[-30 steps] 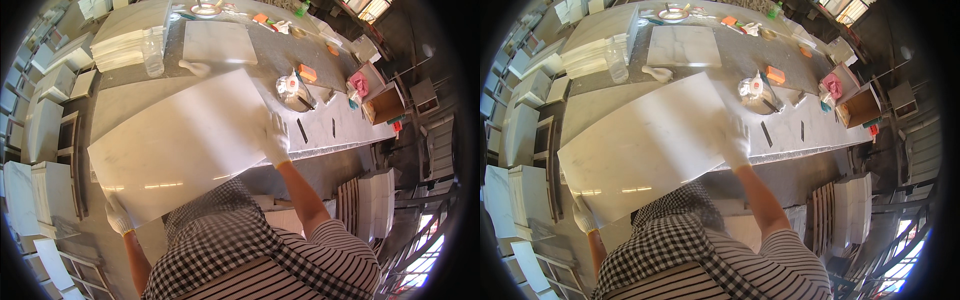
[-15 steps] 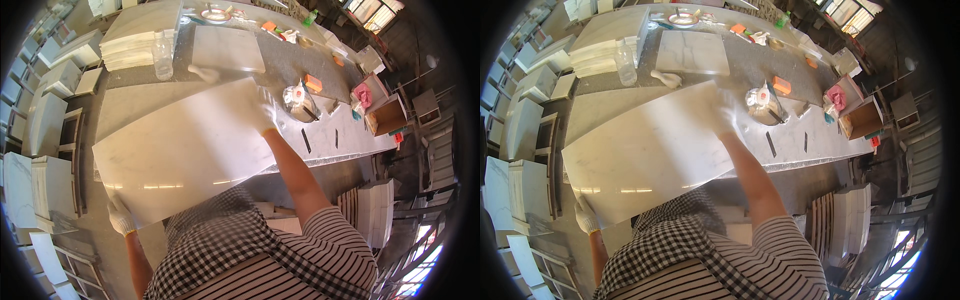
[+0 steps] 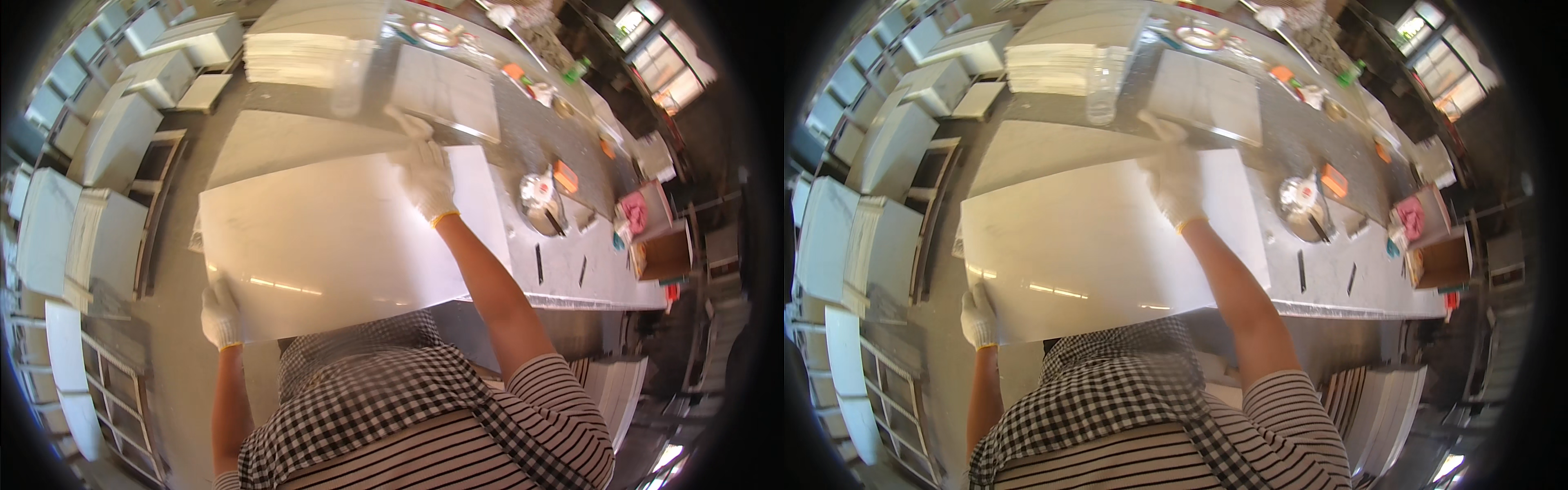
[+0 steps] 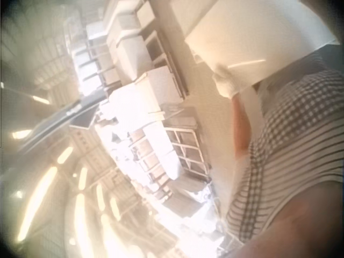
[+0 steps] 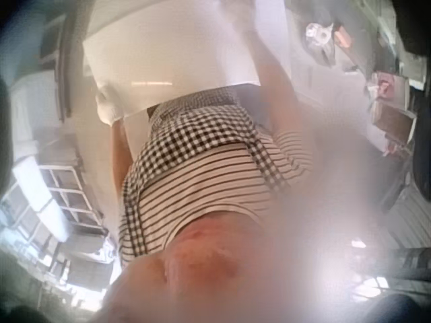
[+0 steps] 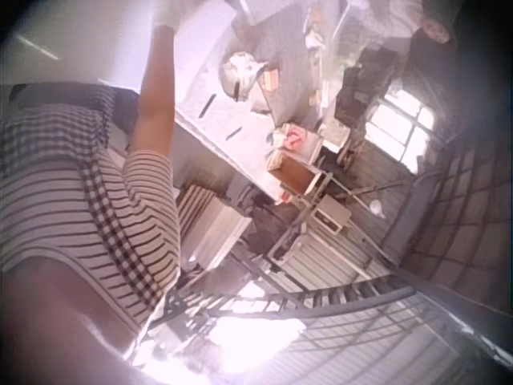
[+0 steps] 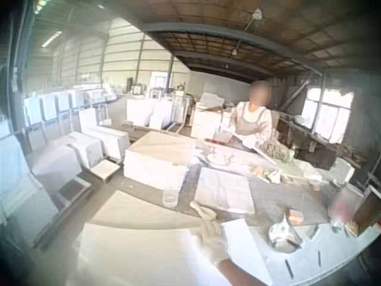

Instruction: The person picks up a white rectangular slab from a rack, places it on a worktable, and wipes its surface with a green sponge. The person then flips the slab and wipes the other side before returning it to the rack. This cycle repeats with additional slabs.

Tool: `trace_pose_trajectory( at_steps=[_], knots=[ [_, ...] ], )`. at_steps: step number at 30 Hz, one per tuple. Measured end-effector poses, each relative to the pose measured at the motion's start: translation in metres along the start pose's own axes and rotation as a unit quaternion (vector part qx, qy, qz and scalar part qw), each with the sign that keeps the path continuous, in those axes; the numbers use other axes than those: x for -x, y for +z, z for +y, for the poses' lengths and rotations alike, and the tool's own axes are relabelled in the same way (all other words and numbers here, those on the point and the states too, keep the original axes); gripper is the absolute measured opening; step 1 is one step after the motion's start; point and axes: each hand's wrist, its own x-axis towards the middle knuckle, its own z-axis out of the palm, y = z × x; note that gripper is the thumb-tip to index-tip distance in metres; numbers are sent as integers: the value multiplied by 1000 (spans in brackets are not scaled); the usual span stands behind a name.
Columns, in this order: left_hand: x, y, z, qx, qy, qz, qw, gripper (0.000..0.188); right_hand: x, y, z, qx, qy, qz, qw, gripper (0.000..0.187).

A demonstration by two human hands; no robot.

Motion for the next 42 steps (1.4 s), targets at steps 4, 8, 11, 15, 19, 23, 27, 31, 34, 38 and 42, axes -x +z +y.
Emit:
trace_pose_trajectory(
  at_steps=[4, 8, 11, 15, 19, 23, 27, 31, 34, 38, 42],
  knots=[
    [2, -3, 1, 8, -4, 1, 1000, 57, -10, 47, -85, -19, -72, 66, 995, 40],
    [2, -5, 2, 12, -8, -15, 1000, 56, -20, 80, -160, -61, -109, 21, 992, 49],
    [1, -5, 1, -4, -19, -32, 999, 56, -37, 89, -211, -55, -185, 68, 979, 49],
    [0, -4, 0, -9, -18, -36, 999, 58, -53, 96, -266, -84, -223, -14, 971, 54],
    [-1, -4, -1, -21, -21, -50, 998, 59, -63, 113, -307, -116, -248, 23, 961, 59],
    [0, -4, -1, -10, -7, -38, 999, 58, -65, 123, -315, -118, -282, 2, 952, 58],
    [-2, 3, -11, 8, 24, -12, 1000, 56, -52, 109, -305, -98, -353, 50, 929, 60],
    [-21, 10, -43, 231, 22, -107, 967, 67, -9, 72, -293, -100, -385, -104, 912, 68],
    [-43, 7, -76, 517, -160, -301, 785, 76, 26, 44, -301, -100, -379, -145, 909, 73],
    [-28, 14, -114, 673, -177, -380, 609, 80, 70, 25, -315, -87, -390, -150, 904, 82],
    [6, 30, -124, 561, -96, -384, 727, 72, 84, 28, -328, -103, -392, -136, 904, 83]
  ],
)
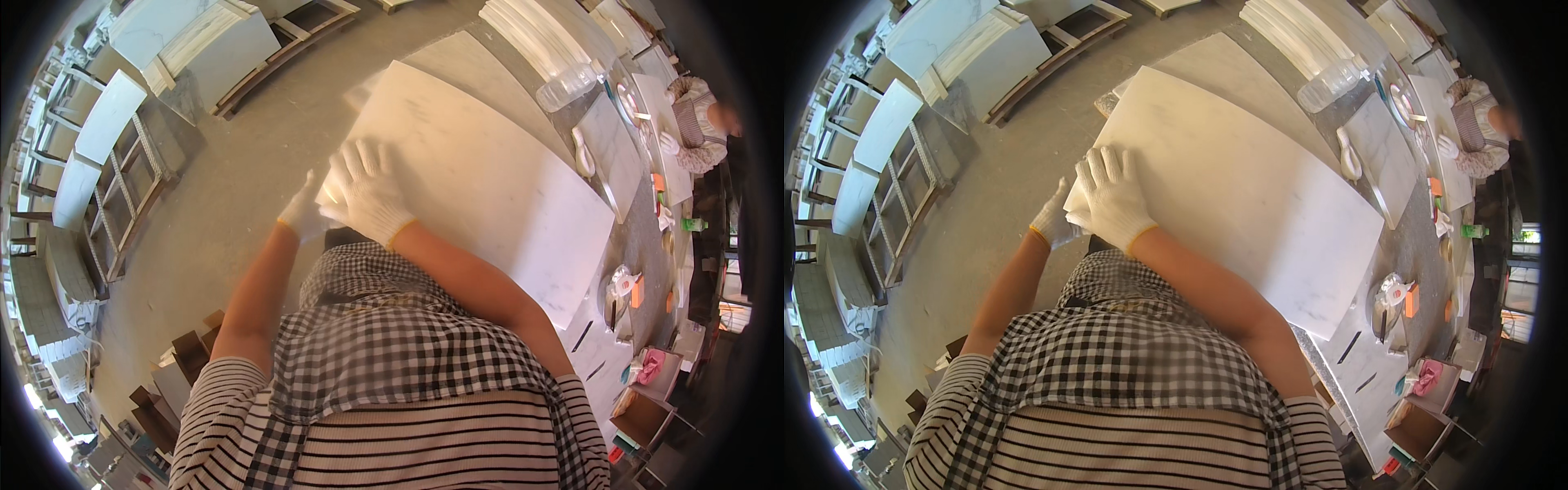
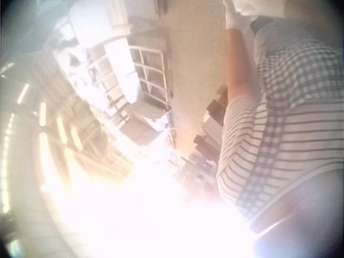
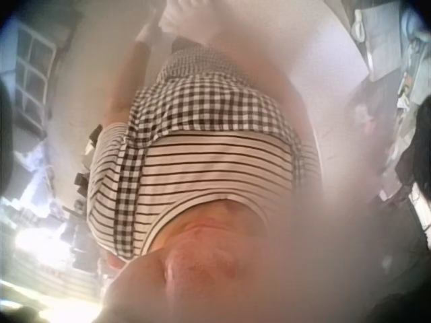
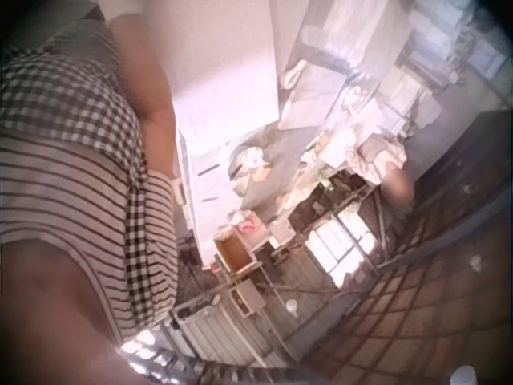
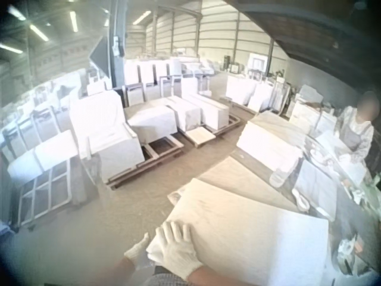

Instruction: The person picks up a white rectangular slab from a rack, places it on a worktable, and wipes its surface with a green sponge. The person then flips the slab and wipes the other side before returning it to the rack. This cycle repeats with additional slabs.

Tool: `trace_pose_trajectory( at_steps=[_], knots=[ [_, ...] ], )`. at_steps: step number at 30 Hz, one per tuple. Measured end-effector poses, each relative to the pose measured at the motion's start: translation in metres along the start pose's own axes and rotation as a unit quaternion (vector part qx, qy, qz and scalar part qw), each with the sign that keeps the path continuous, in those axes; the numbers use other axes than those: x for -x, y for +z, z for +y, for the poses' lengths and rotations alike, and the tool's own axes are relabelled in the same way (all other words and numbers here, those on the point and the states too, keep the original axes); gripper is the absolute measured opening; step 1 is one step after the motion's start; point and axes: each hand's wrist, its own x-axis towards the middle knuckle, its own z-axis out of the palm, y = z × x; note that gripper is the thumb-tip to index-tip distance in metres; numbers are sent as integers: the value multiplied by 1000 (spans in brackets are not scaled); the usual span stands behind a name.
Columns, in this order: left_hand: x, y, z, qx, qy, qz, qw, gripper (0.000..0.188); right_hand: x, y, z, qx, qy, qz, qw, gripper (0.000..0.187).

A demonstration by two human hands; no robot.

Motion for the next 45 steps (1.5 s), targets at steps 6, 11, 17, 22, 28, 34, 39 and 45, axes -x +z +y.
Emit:
trace_pose_trajectory(
  at_steps=[6, 11, 17, 22, 28, 34, 39, 45],
  knots=[
    [5, 21, -8, -747, 137, 56, 648, 70, -18, 9, -19, -9, 33, -4, 999, 76],
    [12, 18, 6, -382, 80, 69, 918, 72, 5, 4, -11, -30, 9, 16, 999, 78],
    [6, -10, 20, 96, -43, 101, 989, 77, 88, -38, 25, -39, 69, 31, 996, 78],
    [-10, -11, 36, -33, 62, 140, 988, 75, 176, -76, 52, 13, 156, 27, 987, 80],
    [-47, 24, 67, -272, 58, 239, 930, 66, 262, -87, 64, -1, 382, -31, 924, 86],
    [-46, 61, 66, -356, 139, 296, 876, 67, 336, -100, 80, 83, 513, -134, 844, 85],
    [-38, 78, 66, -407, 172, 305, 844, 68, 379, -98, 73, 120, 657, -45, 743, 73],
    [-34, 84, 68, -439, 158, 321, 824, 71, 389, -94, 76, 199, 616, 81, 758, 64]
  ],
)
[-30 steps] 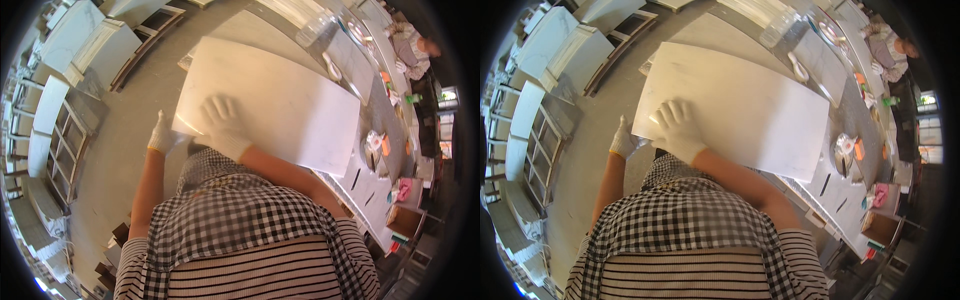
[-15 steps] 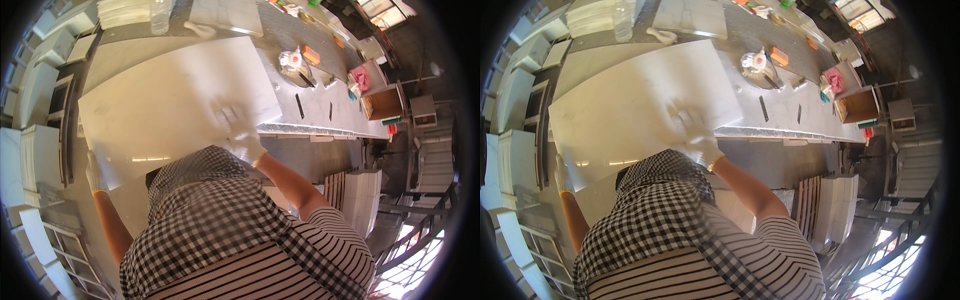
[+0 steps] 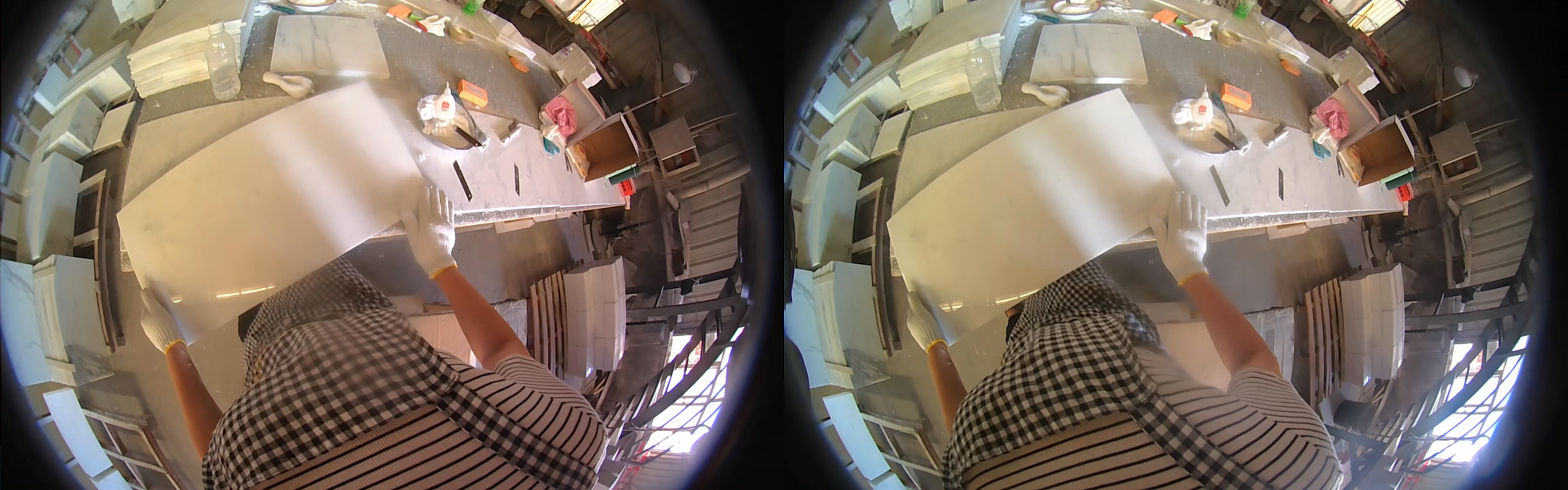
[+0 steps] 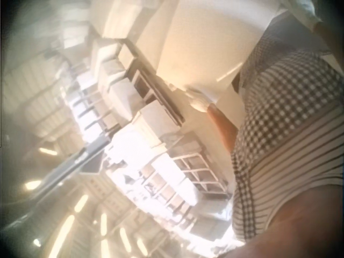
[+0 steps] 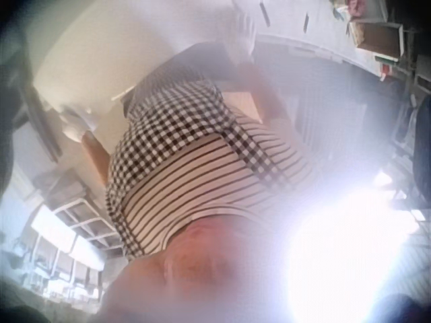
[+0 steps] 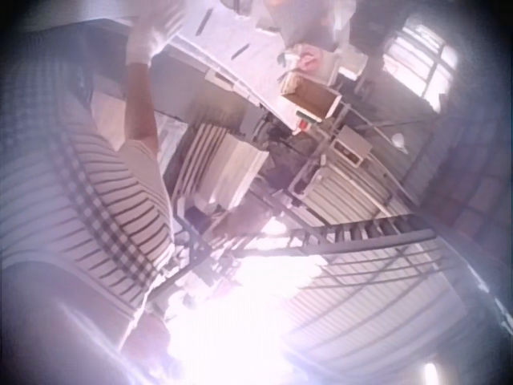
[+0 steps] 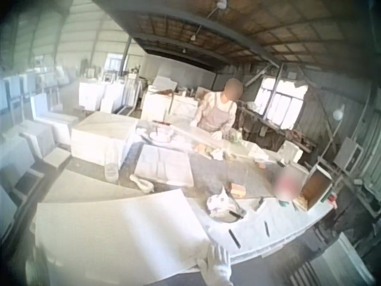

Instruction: The person picks up a white rectangular slab from a rack, places it on a worktable, and wipes its surface with a green sponge. The person then flips the slab and wipes the other side before returning it to the rack. This cycle repeats with additional slabs.

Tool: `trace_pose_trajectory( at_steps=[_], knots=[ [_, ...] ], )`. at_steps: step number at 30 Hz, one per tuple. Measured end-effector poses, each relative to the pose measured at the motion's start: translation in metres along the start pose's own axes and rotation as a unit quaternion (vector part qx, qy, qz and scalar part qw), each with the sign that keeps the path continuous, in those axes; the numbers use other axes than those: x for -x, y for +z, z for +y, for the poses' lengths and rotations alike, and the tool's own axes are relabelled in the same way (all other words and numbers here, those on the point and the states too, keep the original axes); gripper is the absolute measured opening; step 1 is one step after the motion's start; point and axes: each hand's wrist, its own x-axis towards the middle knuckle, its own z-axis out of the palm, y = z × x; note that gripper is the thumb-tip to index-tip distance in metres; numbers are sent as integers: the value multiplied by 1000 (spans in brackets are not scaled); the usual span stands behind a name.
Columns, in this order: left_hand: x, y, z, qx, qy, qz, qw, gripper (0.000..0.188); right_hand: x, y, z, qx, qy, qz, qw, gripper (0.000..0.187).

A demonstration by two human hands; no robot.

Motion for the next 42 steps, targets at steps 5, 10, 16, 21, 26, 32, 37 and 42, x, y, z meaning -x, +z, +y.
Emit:
trace_pose_trajectory(
  at_steps=[5, 10, 16, 21, 26, 32, 37, 42],
  knots=[
    [-3, 9, -7, -6, 2, 8, 1000, 71, -38, 18, -5, -31, -29, 31, 999, 62],
    [-3, 18, -18, -20, -2, 36, 999, 72, -104, 43, -24, 0, -66, 90, 994, 60],
    [-5, 21, -22, -13, -11, 41, 999, 72, -173, 39, -47, -68, -65, 89, 992, 57],
    [-5, 20, -20, 5, -32, 31, 999, 72, -224, 52, -60, -29, -62, 115, 991, 60],
    [1, 21, -15, 8, -10, 56, 998, 69, -257, 48, -71, -39, -29, 18, 999, 65],
    [8, 18, -6, 1, 14, 71, 997, 68, -270, 38, -108, 136, -140, 5, 981, 78],
    [2, 16, -4, -15, -33, 42, 998, 69, -261, 45, -139, -13, -110, 109, 988, 76],
    [0, 11, -7, -22, -47, 20, 998, 70, -229, 36, -104, -184, 11, 72, 980, 59]
  ],
)
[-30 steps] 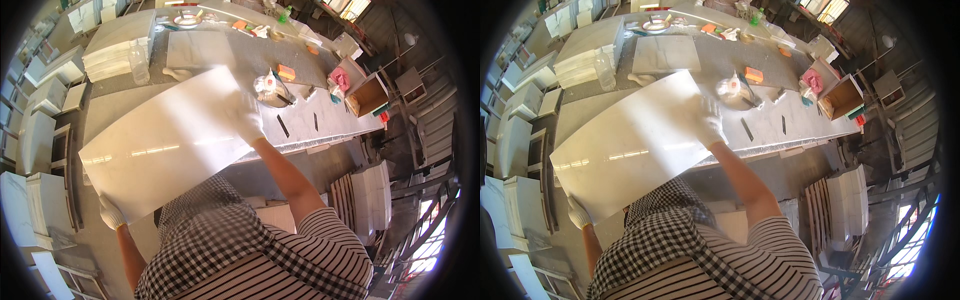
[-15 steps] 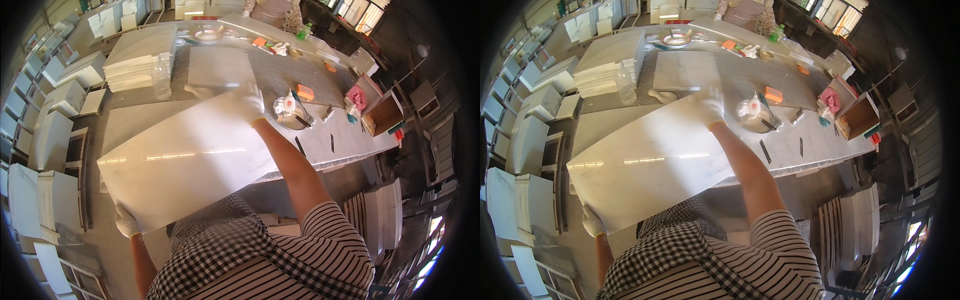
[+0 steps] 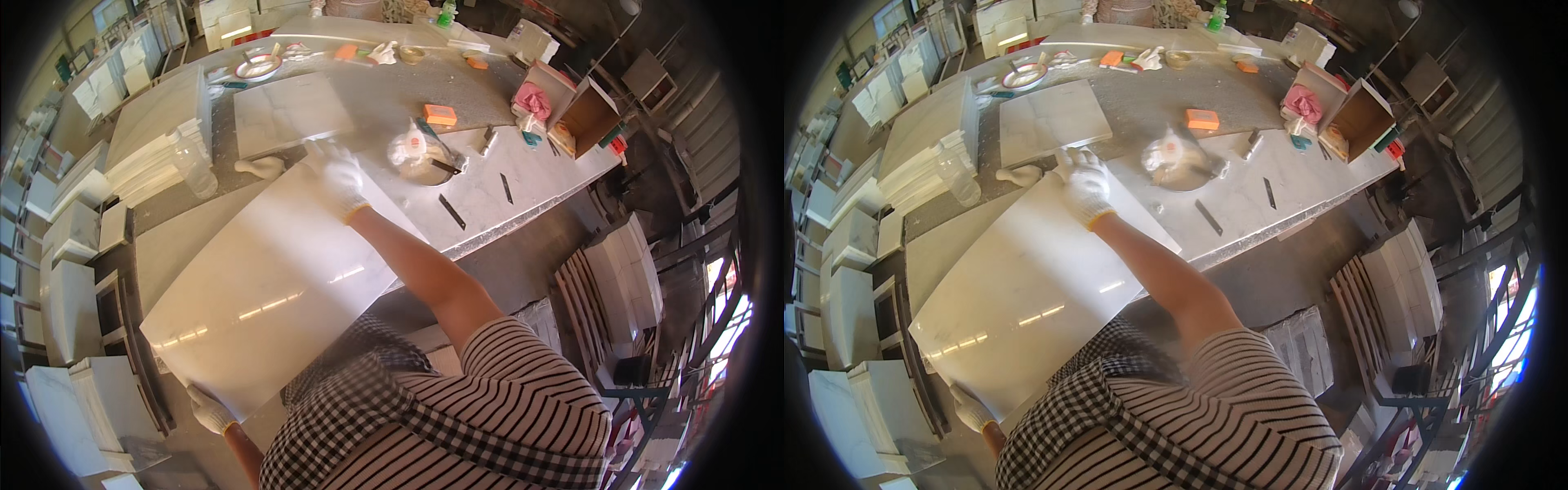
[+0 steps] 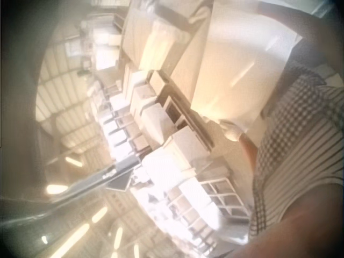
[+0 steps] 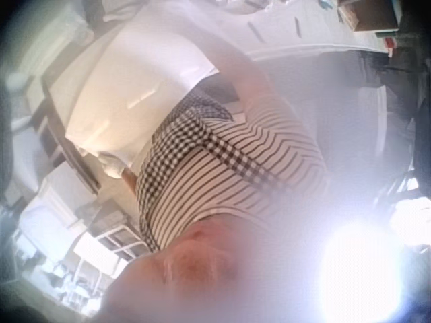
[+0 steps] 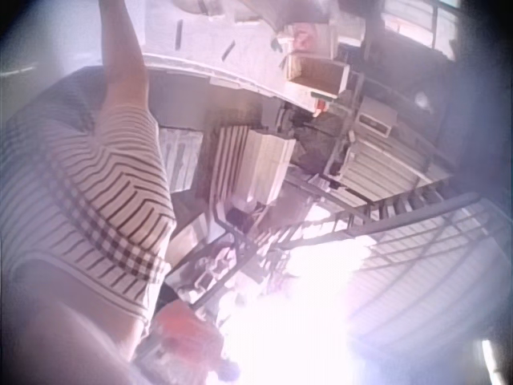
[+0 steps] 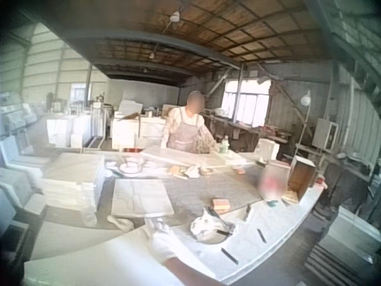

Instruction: The person picks up a white rectangular slab from a rack, places it on a worktable, and wipes its surface with a green sponge. The person then flips the slab and wipes the other side before returning it to the rack. This cycle repeats with additional slabs.

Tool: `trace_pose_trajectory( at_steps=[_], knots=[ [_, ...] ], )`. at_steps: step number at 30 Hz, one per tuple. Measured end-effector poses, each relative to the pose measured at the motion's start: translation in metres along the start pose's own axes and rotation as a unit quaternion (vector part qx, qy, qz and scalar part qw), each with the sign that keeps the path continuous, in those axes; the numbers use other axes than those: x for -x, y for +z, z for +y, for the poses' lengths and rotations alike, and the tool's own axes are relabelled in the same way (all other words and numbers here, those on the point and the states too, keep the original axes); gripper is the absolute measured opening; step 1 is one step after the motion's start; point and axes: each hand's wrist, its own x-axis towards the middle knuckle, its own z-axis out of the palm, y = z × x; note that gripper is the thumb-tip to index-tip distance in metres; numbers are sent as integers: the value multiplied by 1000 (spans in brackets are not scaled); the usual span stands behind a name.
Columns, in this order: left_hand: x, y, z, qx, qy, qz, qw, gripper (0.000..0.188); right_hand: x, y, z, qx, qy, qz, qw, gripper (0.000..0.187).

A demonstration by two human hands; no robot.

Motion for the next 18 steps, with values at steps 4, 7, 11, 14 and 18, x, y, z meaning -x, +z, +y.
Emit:
trace_pose_trajectory(
  at_steps=[4, 7, 11, 14, 18],
  knots=[
    [0, -2, 2, 22, 3, -13, 1000, 71, 20, -21, 51, -7, 78, 35, 996, 52],
    [-2, -3, 0, 12, 4, -5, 1000, 71, 32, -28, 75, -89, 156, 22, 983, 50],
    [-8, -3, -4, -3, 1, -5, 1000, 70, 41, -35, 82, -57, 110, 30, 992, 51],
    [-11, -5, -3, -8, -2, -14, 1000, 70, 42, -37, 80, -71, 122, 15, 990, 51],
    [-9, -8, -1, -21, -21, -30, 999, 69, 38, -32, 89, -50, 113, 2, 992, 51]
  ],
)
